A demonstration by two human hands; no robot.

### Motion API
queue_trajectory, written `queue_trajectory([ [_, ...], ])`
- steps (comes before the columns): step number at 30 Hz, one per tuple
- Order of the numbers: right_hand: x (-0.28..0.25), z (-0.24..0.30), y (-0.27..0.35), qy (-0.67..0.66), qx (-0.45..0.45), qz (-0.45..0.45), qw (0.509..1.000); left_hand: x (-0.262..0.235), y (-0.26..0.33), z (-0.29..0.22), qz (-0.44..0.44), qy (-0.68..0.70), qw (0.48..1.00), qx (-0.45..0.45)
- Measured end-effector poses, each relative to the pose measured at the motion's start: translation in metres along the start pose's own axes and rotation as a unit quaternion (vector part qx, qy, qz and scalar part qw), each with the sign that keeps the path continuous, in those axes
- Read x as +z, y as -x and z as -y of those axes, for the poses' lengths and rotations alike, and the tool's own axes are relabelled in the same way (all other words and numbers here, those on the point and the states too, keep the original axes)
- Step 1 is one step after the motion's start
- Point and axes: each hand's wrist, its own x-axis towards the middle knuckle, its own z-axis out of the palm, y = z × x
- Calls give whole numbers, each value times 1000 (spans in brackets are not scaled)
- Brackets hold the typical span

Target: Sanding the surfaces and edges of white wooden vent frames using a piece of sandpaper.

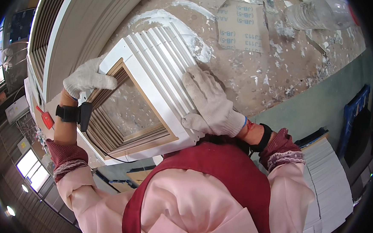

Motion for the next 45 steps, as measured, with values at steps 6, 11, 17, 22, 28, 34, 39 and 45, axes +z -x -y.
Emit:
queue_trajectory([
  [6,2,5,4,39,-22,-45,998,-7,-3,-1,-1,-69,998,-11],
  [11,7,6,6,16,-15,-47,999,-10,-6,3,6,-71,997,-22],
  [17,5,5,7,-17,-22,-54,998,-9,-7,2,9,-51,999,-13],
  [22,4,8,6,-3,-12,-22,1000,-11,-10,4,23,-86,996,13],
  [28,8,10,4,39,-21,-37,998,-7,-6,-1,54,-61,996,41],
  [34,-36,-16,-13,120,7,-104,987,30,38,-32,-247,-380,889,66],
  [39,-68,-68,-39,385,83,-80,916,135,128,-14,-272,-352,857,258],
  [45,-72,-110,-54,404,61,-94,908,242,106,31,-247,-406,879,42],
])
